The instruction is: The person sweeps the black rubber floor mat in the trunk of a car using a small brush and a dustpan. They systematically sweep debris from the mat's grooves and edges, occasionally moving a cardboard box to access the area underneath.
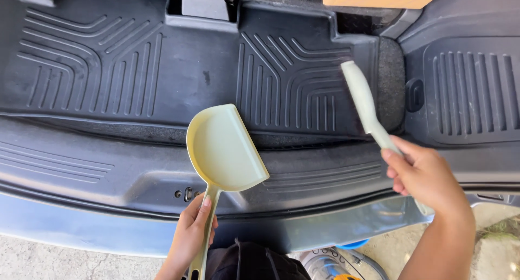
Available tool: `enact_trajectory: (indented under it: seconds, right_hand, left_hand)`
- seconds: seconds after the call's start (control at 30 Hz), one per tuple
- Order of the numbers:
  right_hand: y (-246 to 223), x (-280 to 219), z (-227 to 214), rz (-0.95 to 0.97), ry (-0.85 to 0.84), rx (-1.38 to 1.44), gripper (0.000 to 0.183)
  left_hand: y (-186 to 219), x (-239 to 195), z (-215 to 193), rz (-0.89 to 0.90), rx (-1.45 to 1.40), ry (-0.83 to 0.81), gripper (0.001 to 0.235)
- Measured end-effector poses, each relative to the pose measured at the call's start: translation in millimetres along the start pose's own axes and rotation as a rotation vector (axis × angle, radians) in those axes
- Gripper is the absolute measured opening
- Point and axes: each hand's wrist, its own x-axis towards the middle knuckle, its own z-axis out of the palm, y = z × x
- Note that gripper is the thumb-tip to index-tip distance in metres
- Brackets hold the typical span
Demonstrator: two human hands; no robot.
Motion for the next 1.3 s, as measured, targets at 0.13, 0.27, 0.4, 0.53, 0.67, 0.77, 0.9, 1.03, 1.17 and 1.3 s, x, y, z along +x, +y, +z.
enact_trajectory:
  seconds: [0.13,0.27,0.4,0.53,0.67,0.77,0.9,1.03,1.17,1.3]
  right_hand:
    - [-6.2,34.3,-3.7,-0.01,0.136,-0.057,0.039]
    - [-3.1,85.4,14.4,0.042,0.165,-0.114,0.053]
    - [-19.7,87.8,40.1,-0.045,0.036,-0.047,0.046]
    - [-29.5,92.1,49.2,-0.057,0.022,-0.066,0.052]
    - [-30.1,95.5,44.3,-0.052,0.019,-0.055,0.05]
    - [-35.1,99.0,41.9,-0.065,0.018,-0.05,0.05]
    - [-48.8,105.8,46.4,-0.061,0.011,-0.046,0.049]
    - [-70.3,109.0,57.2,-0.071,-0.008,-0.097,0.052]
    - [-82.4,116.1,68.0,-0.04,-0.004,-0.094,0.06]
    - [-95.3,117.5,71.6,-0.04,-0.005,-0.149,0.062]
  left_hand:
    - [-3.4,-1.5,-2.5,0.002,0.009,0.012,0.039]
    - [-7.1,3.5,-1.5,-0.012,-0.027,0.024,0.039]
    - [-2.2,4.1,2.7,-0.02,-0.024,0.043,0.038]
    - [6.1,8.3,4.3,-0.029,-0.01,0.038,0.038]
    - [8.9,13.9,7.8,-0.045,-0.044,0.054,0.043]
    - [18.7,16.2,10.0,-0.07,-0.041,0.053,0.046]
    - [30.0,18.6,11.6,-0.108,-0.023,0.047,0.045]
    - [20.8,25.6,8.5,-0.079,-0.048,0.043,0.042]
    - [16.2,29.2,6.4,-0.07,-0.043,0.038,0.039]
    - [17.7,31.6,7.3,-0.1,-0.039,0.045,0.042]
